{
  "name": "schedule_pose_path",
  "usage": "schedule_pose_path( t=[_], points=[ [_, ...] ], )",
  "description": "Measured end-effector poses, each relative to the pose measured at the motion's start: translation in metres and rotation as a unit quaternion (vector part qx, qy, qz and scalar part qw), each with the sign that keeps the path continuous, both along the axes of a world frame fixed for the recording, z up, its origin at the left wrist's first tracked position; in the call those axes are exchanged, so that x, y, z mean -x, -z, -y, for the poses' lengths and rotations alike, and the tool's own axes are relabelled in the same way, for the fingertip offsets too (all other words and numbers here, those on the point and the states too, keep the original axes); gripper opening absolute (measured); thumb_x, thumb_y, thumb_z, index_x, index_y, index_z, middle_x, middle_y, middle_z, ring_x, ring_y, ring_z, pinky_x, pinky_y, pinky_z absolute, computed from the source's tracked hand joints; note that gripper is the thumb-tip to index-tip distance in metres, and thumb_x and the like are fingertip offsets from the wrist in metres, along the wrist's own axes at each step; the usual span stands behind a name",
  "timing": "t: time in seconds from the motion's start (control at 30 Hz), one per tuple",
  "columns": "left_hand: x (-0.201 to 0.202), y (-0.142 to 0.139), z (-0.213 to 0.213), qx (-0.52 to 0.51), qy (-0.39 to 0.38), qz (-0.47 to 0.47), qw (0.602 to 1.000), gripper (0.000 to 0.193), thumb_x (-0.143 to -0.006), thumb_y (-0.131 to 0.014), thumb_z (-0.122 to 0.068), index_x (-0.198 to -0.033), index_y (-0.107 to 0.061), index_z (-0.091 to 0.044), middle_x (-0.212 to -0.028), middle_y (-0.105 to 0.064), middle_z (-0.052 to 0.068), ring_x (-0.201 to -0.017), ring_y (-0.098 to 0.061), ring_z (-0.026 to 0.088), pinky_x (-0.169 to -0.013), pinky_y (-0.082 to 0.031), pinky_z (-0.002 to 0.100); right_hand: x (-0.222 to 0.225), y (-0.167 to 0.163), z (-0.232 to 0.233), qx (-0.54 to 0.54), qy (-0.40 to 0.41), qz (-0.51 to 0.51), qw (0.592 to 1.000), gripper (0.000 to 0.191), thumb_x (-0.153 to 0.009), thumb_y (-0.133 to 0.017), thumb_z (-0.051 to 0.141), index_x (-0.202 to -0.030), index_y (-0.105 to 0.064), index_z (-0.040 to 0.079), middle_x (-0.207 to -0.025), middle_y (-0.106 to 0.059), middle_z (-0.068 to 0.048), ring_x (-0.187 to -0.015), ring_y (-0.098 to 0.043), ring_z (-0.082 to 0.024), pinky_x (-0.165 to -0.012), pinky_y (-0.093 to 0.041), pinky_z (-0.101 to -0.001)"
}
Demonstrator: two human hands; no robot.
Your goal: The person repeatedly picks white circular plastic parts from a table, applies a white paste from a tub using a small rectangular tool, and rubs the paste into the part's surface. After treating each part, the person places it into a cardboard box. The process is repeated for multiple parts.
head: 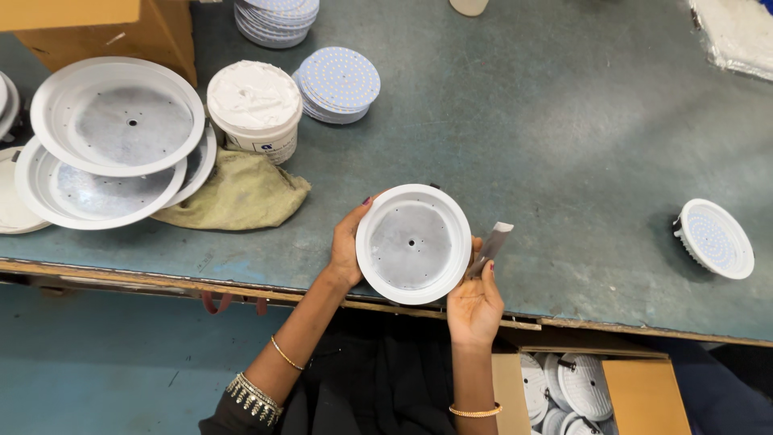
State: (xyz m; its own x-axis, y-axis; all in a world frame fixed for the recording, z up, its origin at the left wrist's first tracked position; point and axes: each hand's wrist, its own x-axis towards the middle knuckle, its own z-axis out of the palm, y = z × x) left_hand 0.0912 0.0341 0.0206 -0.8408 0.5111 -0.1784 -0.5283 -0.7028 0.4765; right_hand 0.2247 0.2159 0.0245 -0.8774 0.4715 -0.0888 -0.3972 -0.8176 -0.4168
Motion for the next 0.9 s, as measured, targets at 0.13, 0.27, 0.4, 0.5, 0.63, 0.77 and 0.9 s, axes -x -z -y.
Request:
schedule_pose_path(
  t=[0.13, 0.27, 0.4, 0.5, 0.63, 0.77, 0.9],
  points=[
    [0.003, 0.008, -0.002, -0.006, -0.003, 0.003, 1.000, 0.048, -0.095, -0.055, -0.029, -0.137, -0.060, -0.005, -0.119, -0.071, 0.013, -0.108, -0.069, 0.023, -0.097, -0.055, 0.038, 0.017, 0.018, -0.011, -0.054, 0.005, 0.038, 0.998, 0.030, -0.107, -0.053, 0.013, -0.133, -0.057, -0.002, -0.134, -0.064, -0.012, -0.127, -0.058, -0.021, -0.115, -0.042, -0.0382],
    [0.007, 0.022, -0.008, 0.007, -0.056, -0.033, 0.998, 0.036, -0.098, -0.059, -0.021, -0.129, -0.062, -0.003, -0.111, -0.071, 0.010, -0.100, -0.070, 0.018, -0.090, -0.057, 0.033, 0.031, 0.017, -0.038, -0.147, -0.008, 0.096, 0.984, 0.024, -0.102, -0.054, 0.013, -0.121, -0.061, -0.001, -0.124, -0.069, -0.015, -0.119, -0.064, -0.024, -0.108, -0.048, -0.0377],
    [0.009, 0.033, -0.014, -0.001, -0.081, -0.033, 0.996, 0.024, -0.098, -0.063, -0.017, -0.118, -0.063, -0.005, -0.100, -0.071, 0.007, -0.089, -0.069, 0.014, -0.081, -0.059, 0.029, 0.051, -0.028, -0.055, -0.390, 0.100, 0.049, 0.914, 0.019, -0.111, -0.062, 0.016, -0.109, -0.058, -0.002, -0.113, -0.065, -0.014, -0.108, -0.066, -0.024, -0.106, -0.055, -0.0408],
    [0.009, 0.034, -0.016, 0.001, -0.081, -0.021, 0.996, 0.023, -0.097, -0.063, -0.018, -0.117, -0.061, -0.006, -0.098, -0.071, 0.006, -0.087, -0.069, 0.013, -0.079, -0.059, 0.028, 0.084, -0.077, -0.034, -0.499, 0.081, 0.020, 0.862, 0.022, -0.109, -0.063, 0.018, -0.104, -0.055, -0.001, -0.107, -0.062, -0.012, -0.100, -0.066, -0.019, -0.094, -0.060, -0.0416],
    [0.010, 0.029, -0.014, -0.009, -0.056, -0.011, 0.998, 0.028, -0.092, -0.064, -0.015, -0.119, -0.059, -0.007, -0.099, -0.069, 0.008, -0.087, -0.068, 0.016, -0.078, -0.058, 0.030, 0.152, -0.129, 0.029, -0.652, 0.002, 0.003, 0.758, 0.025, -0.095, -0.068, 0.013, -0.108, -0.051, 0.002, -0.097, -0.062, -0.007, -0.080, -0.071, -0.018, -0.069, -0.062, -0.0310],
    [0.010, 0.023, -0.010, -0.020, -0.044, -0.008, 0.999, 0.037, -0.084, -0.062, -0.009, -0.121, -0.058, -0.006, -0.101, -0.066, 0.009, -0.093, -0.067, 0.019, -0.081, -0.059, 0.032, 0.232, -0.145, 0.102, -0.796, -0.029, -0.102, 0.596, 0.019, -0.095, -0.067, 0.003, -0.114, -0.071, 0.002, -0.099, -0.077, -0.011, -0.083, -0.072, -0.020, -0.075, -0.056, -0.0334],
    [0.009, 0.018, -0.007, -0.032, -0.038, -0.012, 0.999, 0.042, -0.080, -0.060, -0.007, -0.121, -0.057, -0.007, -0.101, -0.066, 0.010, -0.095, -0.067, 0.021, -0.083, -0.059, 0.033, 0.286, -0.144, 0.147, -0.838, -0.095, -0.225, 0.488, 0.028, -0.090, -0.063, -0.002, -0.114, -0.074, 0.007, -0.105, -0.075, -0.014, -0.093, -0.073, -0.030, -0.082, -0.055, -0.0374]
  ],
)
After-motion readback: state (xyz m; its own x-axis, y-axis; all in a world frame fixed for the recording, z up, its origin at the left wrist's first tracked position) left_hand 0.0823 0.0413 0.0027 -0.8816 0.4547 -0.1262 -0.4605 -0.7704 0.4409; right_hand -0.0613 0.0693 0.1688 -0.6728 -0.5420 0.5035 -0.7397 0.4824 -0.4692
